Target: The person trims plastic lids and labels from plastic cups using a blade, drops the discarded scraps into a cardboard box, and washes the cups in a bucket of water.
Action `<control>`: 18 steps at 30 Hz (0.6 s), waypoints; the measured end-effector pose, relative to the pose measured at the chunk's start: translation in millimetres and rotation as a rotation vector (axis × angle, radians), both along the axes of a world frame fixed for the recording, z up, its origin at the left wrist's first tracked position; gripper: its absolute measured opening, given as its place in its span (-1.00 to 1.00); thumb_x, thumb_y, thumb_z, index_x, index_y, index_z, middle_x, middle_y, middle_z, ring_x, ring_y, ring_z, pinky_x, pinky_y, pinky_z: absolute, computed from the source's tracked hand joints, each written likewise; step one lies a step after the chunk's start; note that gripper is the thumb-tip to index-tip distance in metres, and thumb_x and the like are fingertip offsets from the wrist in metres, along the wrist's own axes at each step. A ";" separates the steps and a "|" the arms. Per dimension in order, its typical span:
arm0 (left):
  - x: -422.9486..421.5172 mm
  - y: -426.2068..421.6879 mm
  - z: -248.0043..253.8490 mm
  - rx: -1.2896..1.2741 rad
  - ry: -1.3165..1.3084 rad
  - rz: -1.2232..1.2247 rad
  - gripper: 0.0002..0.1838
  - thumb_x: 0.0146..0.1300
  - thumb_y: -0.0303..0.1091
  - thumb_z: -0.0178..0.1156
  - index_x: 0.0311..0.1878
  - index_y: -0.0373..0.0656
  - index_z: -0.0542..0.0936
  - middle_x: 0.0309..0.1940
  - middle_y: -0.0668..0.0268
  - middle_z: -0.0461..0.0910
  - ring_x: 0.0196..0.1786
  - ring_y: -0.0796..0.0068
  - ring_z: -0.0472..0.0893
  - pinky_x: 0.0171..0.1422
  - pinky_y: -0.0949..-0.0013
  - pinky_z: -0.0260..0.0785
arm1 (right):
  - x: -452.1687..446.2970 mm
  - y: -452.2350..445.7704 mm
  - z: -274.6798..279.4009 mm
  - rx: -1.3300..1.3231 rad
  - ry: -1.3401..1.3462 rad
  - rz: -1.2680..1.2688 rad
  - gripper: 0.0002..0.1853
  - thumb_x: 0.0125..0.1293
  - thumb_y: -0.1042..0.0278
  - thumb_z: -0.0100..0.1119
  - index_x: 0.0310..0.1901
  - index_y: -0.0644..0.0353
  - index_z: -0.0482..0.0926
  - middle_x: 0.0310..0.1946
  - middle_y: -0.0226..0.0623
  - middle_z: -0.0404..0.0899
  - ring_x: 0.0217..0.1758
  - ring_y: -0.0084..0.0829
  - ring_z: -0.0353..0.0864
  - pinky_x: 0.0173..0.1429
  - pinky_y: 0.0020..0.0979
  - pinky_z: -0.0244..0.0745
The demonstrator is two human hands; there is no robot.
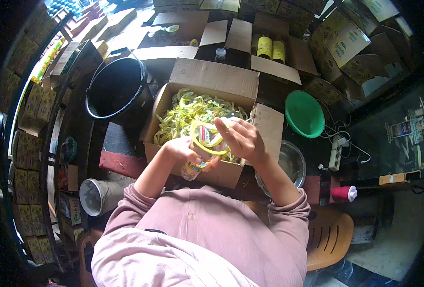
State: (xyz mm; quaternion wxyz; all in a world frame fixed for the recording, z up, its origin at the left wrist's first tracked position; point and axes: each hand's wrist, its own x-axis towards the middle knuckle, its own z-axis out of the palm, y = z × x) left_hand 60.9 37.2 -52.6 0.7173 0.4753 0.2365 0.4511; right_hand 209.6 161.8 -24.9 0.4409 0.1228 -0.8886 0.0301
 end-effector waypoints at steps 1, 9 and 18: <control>-3.6 -2.3 1.2 -0.044 -0.002 0.012 -0.52 -0.08 -0.33 0.27 -0.04 -0.22 0.40 -0.32 0.32 0.52 -0.26 0.58 0.52 -0.16 0.49 0.42 | -0.1 1.1 -1.4 -0.011 -0.003 -0.006 -0.45 -0.10 0.54 0.16 0.04 0.44 0.39 -0.39 -0.20 0.56 -0.33 -0.34 0.59 -0.20 -0.34 0.54; -5.1 -6.0 7.0 0.239 0.436 0.651 -0.31 -0.02 -0.29 0.27 0.16 -0.30 0.18 0.05 0.12 0.27 0.07 0.35 0.35 0.21 0.31 0.18 | -2.0 11.3 0.7 0.011 0.002 -0.143 -0.41 -0.12 0.61 0.14 0.09 0.36 0.37 -0.61 -0.36 0.44 -0.56 -0.48 0.44 -0.41 -0.44 0.43; 15.9 -4.1 7.5 0.300 0.849 0.795 -0.25 -0.16 -0.22 0.33 0.12 -0.30 0.25 -0.08 0.07 0.41 0.02 0.25 0.42 0.14 0.32 0.23 | 2.9 13.9 -6.7 0.043 -0.052 -0.121 -0.37 -0.14 0.58 0.15 0.12 0.34 0.36 -0.64 -0.41 0.40 -0.57 -0.52 0.44 -0.41 -0.44 0.43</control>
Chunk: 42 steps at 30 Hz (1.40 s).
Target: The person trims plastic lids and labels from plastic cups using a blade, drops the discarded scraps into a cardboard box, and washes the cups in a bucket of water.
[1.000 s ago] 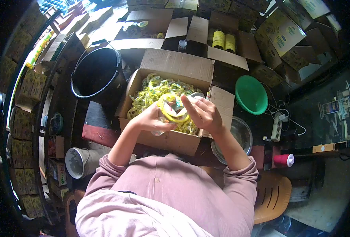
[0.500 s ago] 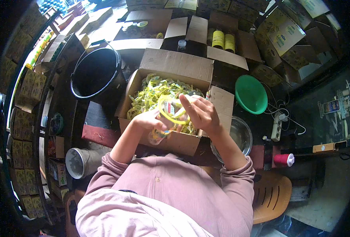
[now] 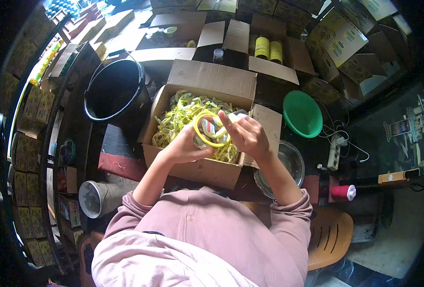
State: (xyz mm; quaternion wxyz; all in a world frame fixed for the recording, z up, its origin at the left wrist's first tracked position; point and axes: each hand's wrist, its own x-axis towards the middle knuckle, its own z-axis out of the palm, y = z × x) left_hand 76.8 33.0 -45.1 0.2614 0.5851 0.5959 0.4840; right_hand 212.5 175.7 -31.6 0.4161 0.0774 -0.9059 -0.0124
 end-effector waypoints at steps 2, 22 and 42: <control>-2.3 -0.4 2.3 0.059 -0.079 -0.113 -0.25 -0.17 -0.24 0.34 0.11 -0.29 0.26 -0.10 0.11 0.42 -0.02 0.33 0.44 0.12 0.35 0.25 | 1.9 -0.9 -0.6 0.005 -0.005 0.022 -0.38 -0.15 0.57 0.15 0.11 0.36 0.36 -0.62 -0.41 0.43 -0.54 -0.52 0.46 -0.39 -0.43 0.45; -27.7 3.4 -11.7 -0.346 -0.669 -0.592 -0.14 -0.11 -0.38 0.31 0.24 -0.37 0.06 -0.35 0.34 0.54 -0.30 0.63 0.52 -0.13 0.53 0.39 | -1.4 -7.1 2.3 -0.012 0.039 0.171 -0.54 -0.08 0.54 0.14 -0.03 0.38 0.45 -0.41 -0.26 0.56 -0.31 -0.37 0.59 -0.18 -0.35 0.54; -10.0 2.5 -15.2 -0.279 -1.183 -0.989 -0.48 -0.18 -0.15 0.27 -0.22 -0.35 0.40 -0.45 0.24 0.43 -0.52 0.46 0.46 -0.48 0.46 0.32 | -12.9 -15.7 13.7 -0.042 0.087 0.234 -0.65 -0.05 0.50 0.15 -0.15 0.38 0.50 -0.38 -0.20 0.57 -0.32 -0.34 0.61 -0.24 -0.34 0.54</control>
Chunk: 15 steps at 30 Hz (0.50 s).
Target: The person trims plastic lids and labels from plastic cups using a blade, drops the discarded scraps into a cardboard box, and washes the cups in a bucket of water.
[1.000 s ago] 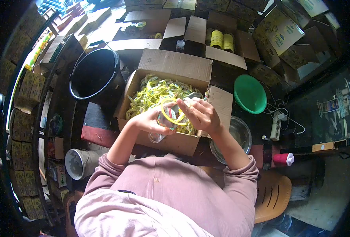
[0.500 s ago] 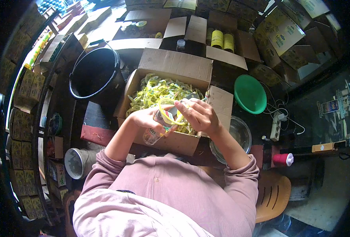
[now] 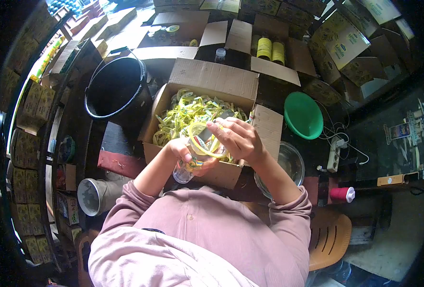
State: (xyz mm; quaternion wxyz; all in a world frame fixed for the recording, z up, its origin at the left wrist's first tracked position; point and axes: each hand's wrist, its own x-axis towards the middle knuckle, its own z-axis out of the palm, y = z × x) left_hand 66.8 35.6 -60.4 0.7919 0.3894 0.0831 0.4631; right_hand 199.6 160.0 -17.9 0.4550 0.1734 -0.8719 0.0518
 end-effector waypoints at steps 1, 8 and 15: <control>-1.1 0.4 0.0 -0.001 -0.009 -0.007 -0.47 -0.18 -0.15 0.26 -0.22 -0.36 0.40 -0.45 0.24 0.43 -0.52 0.46 0.45 -0.48 0.46 0.32 | -0.3 0.3 2.8 0.008 -0.005 0.003 -0.67 -0.06 0.49 0.16 -0.18 0.39 0.51 -0.41 -0.18 0.57 -0.35 -0.31 0.61 -0.25 -0.32 0.55; -7.6 0.2 -1.5 0.061 -0.045 -0.103 -0.41 -0.16 -0.12 0.30 -0.20 -0.41 0.34 -0.45 0.18 0.42 -0.52 0.45 0.45 -0.50 0.47 0.31 | -0.7 3.6 13.6 -0.031 0.133 -0.048 -0.85 -0.05 0.54 0.19 -0.37 0.28 0.51 -0.48 -0.23 0.57 -0.34 -0.32 0.62 -0.24 -0.37 0.54; -20.8 -4.5 7.2 0.197 0.070 -0.057 -0.35 -0.24 -0.35 0.39 -0.07 -0.40 0.29 -0.37 0.11 0.45 -0.42 0.37 0.52 -0.35 0.40 0.37 | 6.8 31.2 18.1 -0.255 0.007 -0.375 -0.69 -0.15 0.68 0.09 -0.26 0.25 0.49 -0.43 -0.15 0.54 -0.39 -0.20 0.56 -0.31 -0.34 0.50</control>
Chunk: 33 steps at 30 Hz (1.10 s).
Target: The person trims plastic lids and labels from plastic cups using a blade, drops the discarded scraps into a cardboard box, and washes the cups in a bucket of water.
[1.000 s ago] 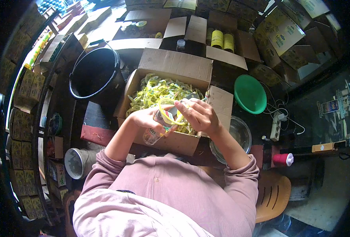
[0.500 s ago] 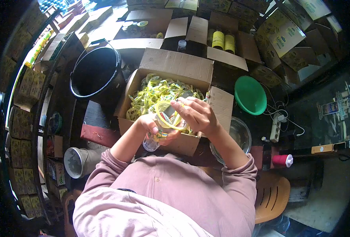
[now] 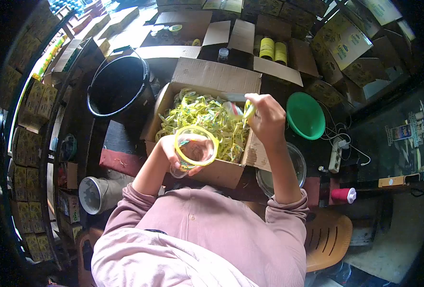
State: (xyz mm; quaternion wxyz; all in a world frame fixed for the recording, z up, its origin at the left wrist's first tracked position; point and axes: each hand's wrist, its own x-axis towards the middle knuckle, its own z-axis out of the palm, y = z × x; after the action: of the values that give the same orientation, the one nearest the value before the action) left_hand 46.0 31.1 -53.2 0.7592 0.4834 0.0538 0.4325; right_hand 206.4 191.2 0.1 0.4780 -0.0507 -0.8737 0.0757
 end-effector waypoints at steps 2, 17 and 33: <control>-10.3 -7.0 3.7 0.020 0.158 0.107 -0.36 -0.24 -0.38 0.40 -0.07 -0.37 0.30 -0.32 0.13 0.46 -0.34 0.38 0.52 -0.27 0.41 0.37 | -2.1 6.4 -20.6 -0.022 -0.282 -0.089 -0.59 -0.12 0.71 0.04 -0.13 0.22 0.47 -0.45 -0.14 0.53 -0.39 -0.21 0.58 -0.31 -0.30 0.50; -33.5 -28.7 27.7 0.327 0.562 1.061 -0.24 0.00 -0.39 0.23 0.25 -0.18 0.06 0.01 0.19 0.29 0.05 0.41 0.32 0.17 0.35 0.15 | 16.0 -48.6 -33.5 -0.855 -0.428 -0.182 -0.77 -0.09 0.66 0.19 -0.31 0.27 0.59 -0.58 -0.31 0.56 -0.48 -0.57 0.57 -0.37 -0.57 0.48; -60.3 -70.8 25.2 0.156 0.393 1.274 -0.29 0.11 -0.42 0.15 0.25 -0.19 -0.04 0.03 0.15 0.19 0.15 0.32 0.25 0.20 0.28 0.15 | -85.9 -172.8 -3.5 -0.651 0.294 -0.169 -0.85 -0.01 0.55 0.27 -0.35 0.26 0.54 -0.51 -0.33 0.51 -0.50 -0.55 0.49 -0.38 -0.55 0.38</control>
State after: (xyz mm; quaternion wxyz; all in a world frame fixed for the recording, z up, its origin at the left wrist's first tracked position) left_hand -14.2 -39.7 -27.9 0.2945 0.4805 0.4344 0.7026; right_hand 120.6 18.4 -3.3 0.5616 -0.2607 -0.7187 0.3164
